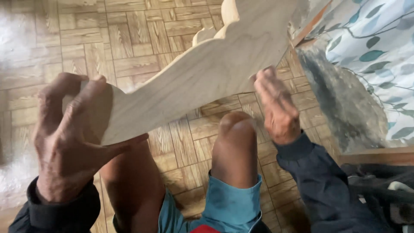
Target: The person sits on the floor and sands a carved wooden piece using a sanding block. They hold the piece with one hand and rub the sanding block over the curved surfaces and edges, flipping the piece to work on different sides.
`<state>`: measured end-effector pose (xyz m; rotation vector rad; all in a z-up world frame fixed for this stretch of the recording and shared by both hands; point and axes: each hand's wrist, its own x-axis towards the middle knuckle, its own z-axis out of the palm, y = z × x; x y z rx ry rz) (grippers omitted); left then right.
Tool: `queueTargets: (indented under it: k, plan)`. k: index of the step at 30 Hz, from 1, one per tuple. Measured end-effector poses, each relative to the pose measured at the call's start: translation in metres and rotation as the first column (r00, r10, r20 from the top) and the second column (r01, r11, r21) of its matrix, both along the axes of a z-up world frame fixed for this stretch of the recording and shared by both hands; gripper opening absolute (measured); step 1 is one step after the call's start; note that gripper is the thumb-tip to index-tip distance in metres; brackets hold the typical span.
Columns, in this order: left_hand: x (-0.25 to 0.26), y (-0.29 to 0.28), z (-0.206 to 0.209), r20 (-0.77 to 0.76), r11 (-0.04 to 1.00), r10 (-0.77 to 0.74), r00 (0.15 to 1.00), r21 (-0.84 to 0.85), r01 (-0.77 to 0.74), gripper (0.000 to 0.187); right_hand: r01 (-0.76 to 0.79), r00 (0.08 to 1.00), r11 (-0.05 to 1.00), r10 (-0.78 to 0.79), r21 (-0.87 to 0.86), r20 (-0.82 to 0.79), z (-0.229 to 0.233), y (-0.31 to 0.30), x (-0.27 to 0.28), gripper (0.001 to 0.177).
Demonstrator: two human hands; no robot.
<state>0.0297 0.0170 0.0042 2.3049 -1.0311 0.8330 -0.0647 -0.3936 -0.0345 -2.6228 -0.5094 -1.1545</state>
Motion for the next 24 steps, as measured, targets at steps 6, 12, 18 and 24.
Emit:
queueTargets:
  k: [6, 12, 18, 24]
  plan:
    - [0.007, -0.001, 0.003, 0.047, 0.998, -0.062, 0.997, -0.012, 0.063, 0.088, 0.023, 0.999, 0.998, -0.022, -0.057, 0.028, -0.008, -0.018, 0.002, 0.035]
    - [0.011, 0.01, -0.004, -0.02, 0.998, -0.061, 0.998, 0.007, 0.062, 0.103, -0.12, 0.991, 0.987, 0.113, -0.103, -0.068, 0.0, -0.015, -0.003, 0.045]
    - [0.016, 0.012, -0.001, -0.093, 0.998, -0.05, 0.994, 0.023, 0.052, 0.11, -0.122, 0.99, 0.989, 0.115, -0.085, -0.082, 0.016, 0.013, -0.003, 0.042]
    - [0.014, 0.002, 0.012, -0.084, 0.991, -0.131, 0.988, -0.029, 0.129, 0.093, 0.034, 0.997, 0.999, -0.036, -0.03, -0.065, 0.021, -0.02, 0.033, 0.036]
